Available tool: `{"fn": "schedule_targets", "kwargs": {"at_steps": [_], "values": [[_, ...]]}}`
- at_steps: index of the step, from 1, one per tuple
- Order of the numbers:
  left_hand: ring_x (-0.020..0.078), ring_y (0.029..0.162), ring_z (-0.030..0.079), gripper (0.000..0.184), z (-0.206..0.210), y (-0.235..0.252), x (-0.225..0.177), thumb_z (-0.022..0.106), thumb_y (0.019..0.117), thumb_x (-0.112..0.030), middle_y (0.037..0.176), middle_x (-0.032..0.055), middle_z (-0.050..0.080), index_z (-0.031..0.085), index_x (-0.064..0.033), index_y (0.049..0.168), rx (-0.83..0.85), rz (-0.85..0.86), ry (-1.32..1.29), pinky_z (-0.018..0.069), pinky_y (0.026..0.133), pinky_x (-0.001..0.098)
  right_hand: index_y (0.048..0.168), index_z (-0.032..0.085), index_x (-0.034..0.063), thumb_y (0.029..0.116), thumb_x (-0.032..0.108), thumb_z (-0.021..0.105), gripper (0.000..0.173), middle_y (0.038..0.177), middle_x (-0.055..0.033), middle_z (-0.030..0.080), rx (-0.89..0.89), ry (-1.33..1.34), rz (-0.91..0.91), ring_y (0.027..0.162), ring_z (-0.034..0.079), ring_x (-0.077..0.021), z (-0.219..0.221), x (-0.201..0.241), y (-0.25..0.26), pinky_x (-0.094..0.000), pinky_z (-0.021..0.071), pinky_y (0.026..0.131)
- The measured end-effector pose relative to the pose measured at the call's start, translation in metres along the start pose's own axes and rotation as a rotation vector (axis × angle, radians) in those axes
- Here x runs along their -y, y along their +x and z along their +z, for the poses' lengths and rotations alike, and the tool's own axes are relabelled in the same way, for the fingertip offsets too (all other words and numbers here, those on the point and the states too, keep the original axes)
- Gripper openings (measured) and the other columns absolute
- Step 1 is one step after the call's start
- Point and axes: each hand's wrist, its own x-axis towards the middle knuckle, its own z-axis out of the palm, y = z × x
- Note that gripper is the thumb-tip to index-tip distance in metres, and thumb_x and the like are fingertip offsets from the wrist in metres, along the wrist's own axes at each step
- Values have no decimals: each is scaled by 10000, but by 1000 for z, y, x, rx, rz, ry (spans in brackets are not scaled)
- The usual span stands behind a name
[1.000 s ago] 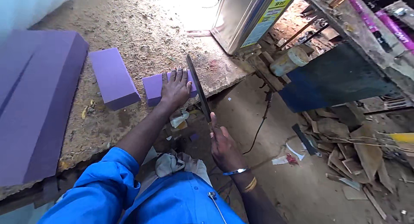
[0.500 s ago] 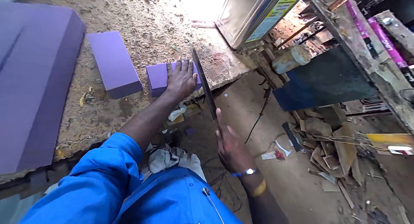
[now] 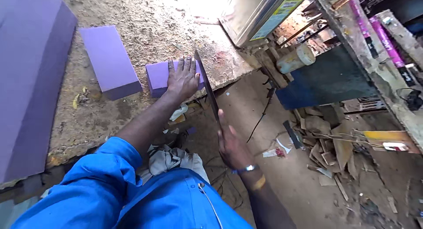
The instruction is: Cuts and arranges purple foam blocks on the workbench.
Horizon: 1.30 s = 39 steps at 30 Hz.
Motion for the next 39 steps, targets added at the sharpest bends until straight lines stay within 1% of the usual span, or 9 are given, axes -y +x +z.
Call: {"fn": "schedule_targets", "kwargs": {"at_steps": [5,7,11,17,20,22,31,34,39], "values": [[374,1581,146,667,0,-5,-1,99,1075,-439,1725,86,171,203,-122,1652,18,15,10,50,1190,749,1661,95,321,1085,240,413,663,1184,-215,645,48,52,8,902,705,-377,-8,23,74,-565,580,776],[377,1579,157,682,3,-8,0,91,1074,-465,1723,95,175,213,-121,1650,-5,11,26,49,1190,750,1662,92,314,1089,248,417,663,1139,-204,654,-17,66,-33,766,705,-347,4,12,38,-547,595,642],[384,1576,164,692,0,-1,-2,88,1077,-475,1717,114,190,227,-103,1644,0,3,27,46,1188,759,1658,110,339,1086,285,405,646,1129,-152,651,32,52,25,784,706,-296,18,-9,-17,-501,606,708],[375,1581,147,690,-2,-4,0,75,1071,-469,1722,100,176,207,-118,1650,30,11,46,67,1186,756,1654,60,373,1080,232,424,694,1224,-215,635,93,89,48,931,706,-381,9,19,81,-569,584,776],[367,1580,159,698,-3,0,-1,80,1068,-479,1716,100,203,240,-115,1642,13,-19,35,75,1192,748,1653,40,379,1088,272,423,691,1145,-183,633,51,94,26,767,699,-330,24,6,25,-532,600,655],[369,1580,158,709,-2,2,-1,63,1066,-489,1717,99,200,237,-117,1644,4,-21,41,76,1194,748,1655,72,370,1088,281,401,662,1169,-153,643,86,111,51,819,707,-304,33,-7,-8,-510,604,734],[357,1581,166,713,2,-5,2,41,1061,-492,1718,92,200,210,-129,1651,-21,-3,62,77,1205,729,1657,72,359,1074,241,455,708,1149,-197,626,-24,155,12,715,688,-335,49,4,35,-530,590,590],[354,1577,183,714,3,-1,1,43,1060,-488,1711,92,223,226,-126,1647,-36,-16,65,82,1207,722,1657,94,355,1086,280,399,652,1245,-182,618,57,181,83,805,713,-313,78,-15,-12,-510,609,719],[336,1576,197,702,5,-6,4,47,1063,-498,1712,66,230,229,-159,1650,-27,-14,64,79,1221,698,1654,91,375,1088,295,367,635,1245,-175,604,83,215,101,798,711,-298,99,-15,-22,-492,609,718]]}}
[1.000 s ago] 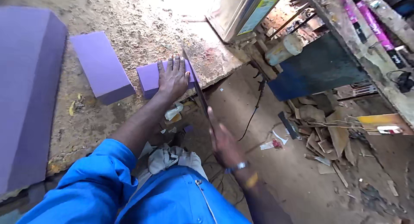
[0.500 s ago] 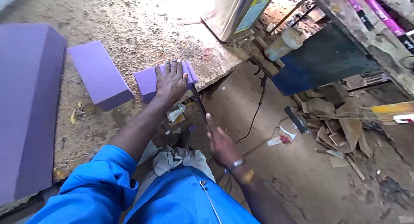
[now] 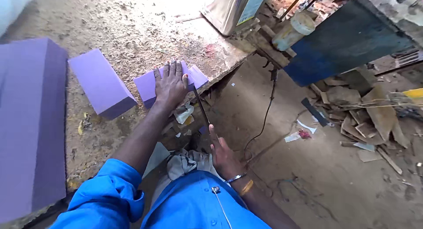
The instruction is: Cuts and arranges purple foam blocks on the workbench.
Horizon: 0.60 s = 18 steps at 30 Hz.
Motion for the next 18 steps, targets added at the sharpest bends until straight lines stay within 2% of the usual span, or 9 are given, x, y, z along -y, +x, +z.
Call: {"fn": "schedule_targets", "kwargs": {"at_steps": [2,3,5,7,8,10,14,16,18], "values": [[326,1572,212,748,-2,-1,3,84,1049,-583,1704,71,253,241,-163,1647,-18,27,-15,79,1236,672,1647,127,401,1088,306,375,618,1233,-167,610,-28,39,9,786,709,-296,-4,-3,1,-491,610,706],[327,1567,227,824,-3,-2,5,108,1018,-675,1696,84,269,249,-158,1644,-24,41,-13,90,1241,661,1641,173,402,1087,308,388,601,1215,-166,620,-68,77,13,784,707,-298,-8,-8,1,-493,610,700],[340,1547,276,1089,-5,-3,8,201,869,-905,1672,118,312,273,-133,1633,-32,62,22,143,1238,649,1634,221,399,1085,307,409,587,1177,-162,630,-159,149,40,801,701,-299,-16,-21,1,-498,609,703],[365,1534,289,1263,-5,-3,9,435,724,-979,1659,149,322,270,-113,1627,-19,75,58,166,1230,649,1644,233,332,1072,269,431,608,1148,-189,662,-315,206,73,810,706,-317,-21,-37,3,-523,608,701],[366,1529,295,1271,-4,-2,10,549,699,-941,1656,149,323,268,-120,1628,-21,79,69,169,1230,643,1645,248,289,1065,252,448,615,1114,-203,683,-410,214,83,786,711,-334,-23,-46,6,-542,605,683],[361,1508,331,1203,-3,0,11,662,720,-839,1646,142,342,283,-141,1624,-29,80,83,194,1224,622,1646,256,256,1057,253,453,621,1059,-192,706,-533,215,72,765,711,-340,-30,-68,15,-559,598,664],[405,1405,446,1145,-23,1,10,831,719,-606,1568,179,430,299,-127,1613,-36,140,-33,283,1174,652,1638,281,286,1066,341,418,590,1069,-127,718,-554,289,-65,761,710,-253,-46,-93,46,-485,603,662],[397,1460,383,1164,-43,2,8,872,717,-495,1593,186,389,247,-139,1633,-10,240,-40,226,1203,668,1633,293,281,1058,347,452,601,1070,-119,719,-495,356,-106,799,714,-246,-54,-94,66,-481,608,712],[363,1532,276,1135,-63,5,4,849,732,-414,1619,165,353,221,-168,1644,4,369,15,115,1233,684,1634,291,260,1041,324,508,635,1057,-130,727,-466,414,-134,806,718,-266,-63,-89,91,-500,606,724]]}}
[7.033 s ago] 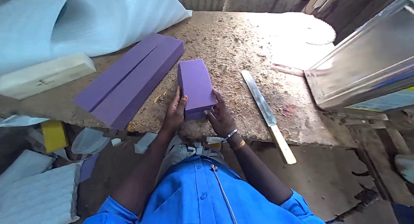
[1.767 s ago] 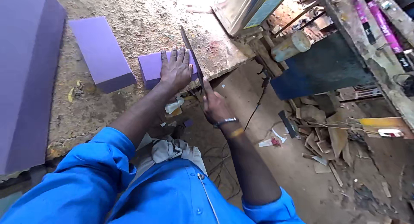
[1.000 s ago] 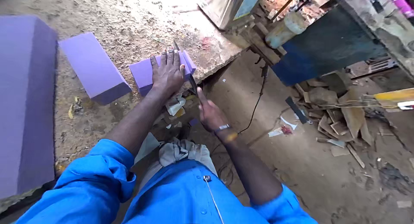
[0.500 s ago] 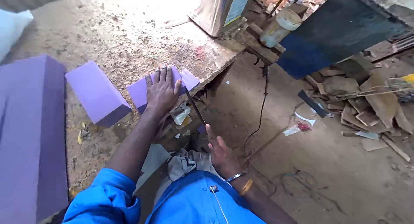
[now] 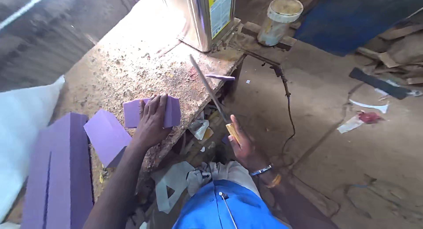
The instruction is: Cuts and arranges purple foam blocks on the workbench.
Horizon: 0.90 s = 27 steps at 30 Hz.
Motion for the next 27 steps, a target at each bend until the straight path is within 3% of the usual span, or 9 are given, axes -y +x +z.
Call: {"fn": "schedule_targets", "kwargs": {"at_steps": [3,6,9,12,16,20,22,24,27], "values": [[345,1580,155,1056,-16,8,-2,796,721,-305,1677,113,281,277,-224,1637,25,180,89,85,1241,692,1639,270,286,1043,313,508,642,1298,-146,642,85,81,6,948,711,-301,8,13,51,-547,600,786],[308,1592,133,1046,-10,2,10,817,691,-98,1720,58,190,363,-392,1586,189,211,117,117,1248,672,1647,240,243,1043,276,536,673,1429,-199,552,170,126,-46,1095,671,-378,21,35,108,-601,566,869],[269,1575,220,1049,13,-15,30,762,730,6,1718,17,212,353,-444,1584,251,145,121,221,1239,630,1611,348,193,1028,218,567,623,1512,-236,471,185,-11,-242,1277,566,-434,37,52,154,-605,521,969],[256,1581,204,1032,22,-30,21,720,784,15,1726,7,182,307,-476,1593,235,2,98,232,1246,588,1521,508,236,993,156,597,541,1523,-214,478,229,-172,-370,1295,522,-475,52,59,180,-623,500,947],[230,1565,251,838,34,-54,2,615,847,-35,1698,16,273,390,-354,1589,5,-205,-40,267,1243,556,1468,567,243,995,272,599,475,1518,-175,499,203,-283,-444,1337,495,-455,71,51,192,-655,453,989],[281,1491,392,478,30,-108,5,554,971,-255,1563,66,492,592,-142,1434,-522,-656,-124,334,1219,537,1503,516,227,970,573,579,639,1493,-107,525,262,-47,-571,1306,542,-337,76,71,177,-578,493,996],[338,1468,406,537,26,-136,23,601,966,-299,1550,142,482,546,-71,1449,-716,-944,-128,339,1202,572,1572,401,312,888,629,681,804,1543,-110,460,479,124,-568,1336,542,-291,82,85,168,-522,539,1013],[416,1466,377,736,26,-162,44,719,935,-342,1593,226,383,410,-72,1547,-758,-1209,-255,341,1174,630,1593,317,418,824,618,763,911,1633,-187,327,594,70,-561,1398,484,-370,97,93,161,-565,501,1044],[398,1463,407,992,36,-183,74,772,897,-488,1647,185,328,184,-249,1659,-568,-1281,-564,391,1149,632,1537,438,413,863,459,781,757,1600,-245,360,486,-15,-599,1372,494,-437,121,96,157,-598,467,1067]]}}
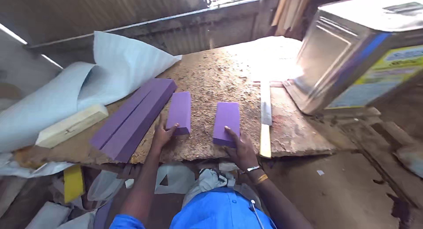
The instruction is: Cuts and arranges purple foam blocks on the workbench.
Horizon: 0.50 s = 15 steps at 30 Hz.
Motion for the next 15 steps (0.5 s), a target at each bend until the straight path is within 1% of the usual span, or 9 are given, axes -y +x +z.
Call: {"fn": "schedule_targets", "kwargs": {"at_steps": [1,3,4,5,8,10,12,14,15], "values": [[333,1455,443,982,1,5,5,770,895,-501,1650,120,352,182,-304,1657,107,19,5,409,1154,598,1495,515,385,878,400,777,670,1565,-236,423,-73,11,-25,1326,539,-429,6,-2,2,-595,489,1040],[246,1425,493,763,5,7,4,751,933,-432,1596,4,462,370,-376,1592,195,83,30,410,1158,576,1437,599,329,888,350,767,574,1499,-193,517,-158,66,-85,1267,596,-376,11,-1,4,-573,517,1010],[228,1393,527,623,7,4,2,733,955,-391,1542,-23,529,489,-370,1528,161,109,27,423,1146,576,1427,612,313,889,346,769,561,1480,-173,540,-164,95,-106,1268,602,-345,12,3,4,-550,521,1019],[229,1344,572,531,7,-3,-1,715,970,-375,1483,-24,587,559,-361,1477,94,123,18,452,1116,580,1433,606,309,895,352,766,563,1474,-159,547,-147,114,-113,1281,596,-321,15,9,4,-525,524,1034],[275,1242,644,516,-6,-29,-27,704,976,-405,1422,33,636,581,-310,1468,-94,200,-24,498,1036,611,1439,598,323,892,344,775,575,1479,-164,539,-98,124,-83,1281,590,-335,31,33,7,-528,527,1017],[244,1183,665,555,-16,-45,-44,730,953,-415,1416,49,628,575,-309,1475,-123,306,-66,546,979,560,1418,612,344,876,308,793,572,1500,-157,519,-101,148,-52,1295,576,-346,44,48,8,-544,523,1020],[196,1136,676,560,-20,-57,-58,753,930,-431,1425,36,610,589,-336,1457,-80,393,-108,584,924,496,1406,625,331,876,255,794,562,1540,-147,488,-98,186,-45,1312,560,-366,52,57,7,-560,509,1026],[187,1169,661,552,-15,-63,-67,766,912,-451,1447,32,591,606,-364,1434,-8,439,-125,588,929,478,1407,623,248,896,231,780,535,1525,-122,512,-77,243,-62,1246,608,-327,57,60,5,-517,532,995],[198,1196,649,546,-9,-64,-69,760,914,-463,1453,39,586,611,-360,1429,24,462,-120,581,941,489,1410,613,171,905,238,775,535,1466,-127,563,-78,278,-68,1153,658,-289,60,60,3,-471,570,939]]}}
